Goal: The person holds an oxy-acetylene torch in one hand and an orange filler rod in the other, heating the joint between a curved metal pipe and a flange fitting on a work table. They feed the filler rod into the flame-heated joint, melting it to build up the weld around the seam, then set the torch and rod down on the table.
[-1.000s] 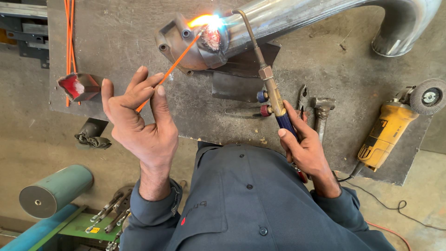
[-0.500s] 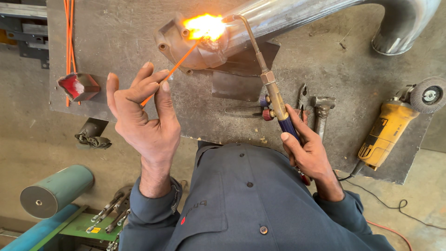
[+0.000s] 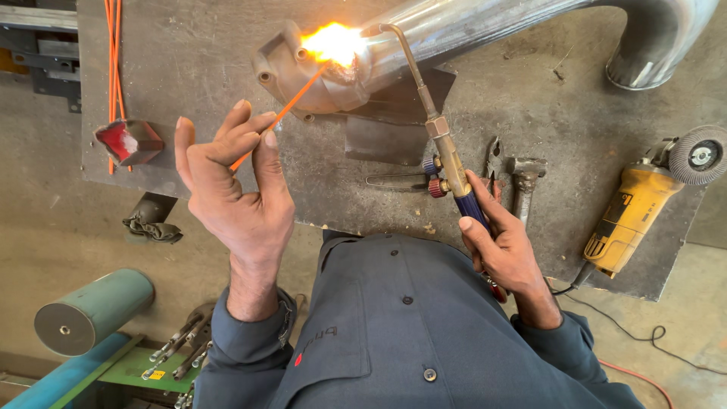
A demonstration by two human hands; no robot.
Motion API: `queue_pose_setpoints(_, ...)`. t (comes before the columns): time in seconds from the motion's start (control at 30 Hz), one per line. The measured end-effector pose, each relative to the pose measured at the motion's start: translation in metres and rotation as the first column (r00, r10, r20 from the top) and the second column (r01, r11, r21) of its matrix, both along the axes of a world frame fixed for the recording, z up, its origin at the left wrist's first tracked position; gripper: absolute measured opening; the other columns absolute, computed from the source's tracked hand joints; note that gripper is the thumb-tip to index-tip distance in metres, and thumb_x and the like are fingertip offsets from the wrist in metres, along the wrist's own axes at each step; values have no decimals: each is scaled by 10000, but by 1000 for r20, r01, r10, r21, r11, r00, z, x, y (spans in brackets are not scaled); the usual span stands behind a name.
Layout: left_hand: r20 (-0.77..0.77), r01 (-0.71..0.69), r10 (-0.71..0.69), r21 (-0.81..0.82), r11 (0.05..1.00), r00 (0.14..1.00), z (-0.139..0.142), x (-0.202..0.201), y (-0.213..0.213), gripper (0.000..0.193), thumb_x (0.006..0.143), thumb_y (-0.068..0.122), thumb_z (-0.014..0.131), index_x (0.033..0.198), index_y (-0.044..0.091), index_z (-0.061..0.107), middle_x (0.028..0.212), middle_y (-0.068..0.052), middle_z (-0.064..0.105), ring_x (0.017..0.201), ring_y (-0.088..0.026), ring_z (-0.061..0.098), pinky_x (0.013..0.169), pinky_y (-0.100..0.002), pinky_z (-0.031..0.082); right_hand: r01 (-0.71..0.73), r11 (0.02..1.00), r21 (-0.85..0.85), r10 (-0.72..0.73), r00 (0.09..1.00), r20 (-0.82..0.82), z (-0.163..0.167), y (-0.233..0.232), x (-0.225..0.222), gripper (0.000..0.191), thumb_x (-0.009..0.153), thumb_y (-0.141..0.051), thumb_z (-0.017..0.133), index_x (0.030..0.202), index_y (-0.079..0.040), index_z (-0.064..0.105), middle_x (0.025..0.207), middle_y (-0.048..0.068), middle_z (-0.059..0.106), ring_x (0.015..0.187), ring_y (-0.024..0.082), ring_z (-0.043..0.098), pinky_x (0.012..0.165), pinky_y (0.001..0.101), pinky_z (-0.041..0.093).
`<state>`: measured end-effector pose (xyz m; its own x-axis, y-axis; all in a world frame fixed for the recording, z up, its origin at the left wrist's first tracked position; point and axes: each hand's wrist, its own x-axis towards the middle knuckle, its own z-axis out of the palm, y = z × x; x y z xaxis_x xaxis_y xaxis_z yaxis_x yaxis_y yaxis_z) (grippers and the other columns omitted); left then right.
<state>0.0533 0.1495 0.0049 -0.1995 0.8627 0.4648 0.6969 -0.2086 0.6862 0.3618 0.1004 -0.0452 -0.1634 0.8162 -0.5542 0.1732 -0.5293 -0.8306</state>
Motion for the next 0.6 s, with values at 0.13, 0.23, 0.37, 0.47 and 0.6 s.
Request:
queue_pose_setpoints(0.13, 7, -9, 9, -3, 1000, 1000, 2, -1, -2, 199, 1133, -9, 698, 1161, 71, 518, 1132, -88, 788, 1317, -255, 697, 1318, -461, 151, -4, 1000, 27, 5, 999, -45, 0, 1, 1, 677, 979, -153, 565, 1618, -167, 340, 615, -25, 457, 446, 50, 433, 427, 227, 395)
queue_pose_setpoints(0.23, 10, -16, 16, -3, 1000, 1000, 3, -3, -3, 201, 1142, -2, 697, 1135, 63, 507, 1132, -88, 788, 1325, -252, 694, 1322, -457, 152, 12, 1000, 10, -11, 999, -50, 0, 3, 1, 678, 974, -149, 575, 1614, -167, 352, 609, -21, 456, 440, 56, 430, 428, 231, 396)
queue_pose_setpoints(0.37, 5, -21, 21, 4, 1000, 1000, 2, -4, -3, 200, 1138, -3, 697, 1140, 64, 509, 1125, -90, 789, 1318, -255, 696, 1317, -461, 153, 12, 1000, 2, -11, 1000, -27, -2, 4, -1, 679, 970, -152, 583, 1610, -177, 359, 624, -23, 458, 445, 57, 430, 427, 233, 398)
queue_pose_setpoints(0.47, 2, -23, 23, 5, 1000, 1000, 1, -4, -2, 200, 1132, -6, 699, 1170, 71, 518, 1121, -88, 787, 1313, -259, 699, 1314, -466, 154, 16, 1000, -27, -16, 1000, -15, -2, 3, -2, 684, 965, -157, 589, 1608, -191, 359, 631, -23, 462, 448, 57, 429, 421, 236, 397)
queue_pose_setpoints(0.6, 1, -21, 21, 1, 1000, 1000, 0, -3, -1, 192, 1135, -5, 700, 1135, 65, 521, 1129, -83, 786, 1312, -260, 702, 1318, -469, 154, 14, 999, -37, -14, 1000, -2, -3, 0, -2, 685, 962, -162, 593, 1607, -195, 365, 625, -19, 461, 438, 61, 422, 418, 237, 390)
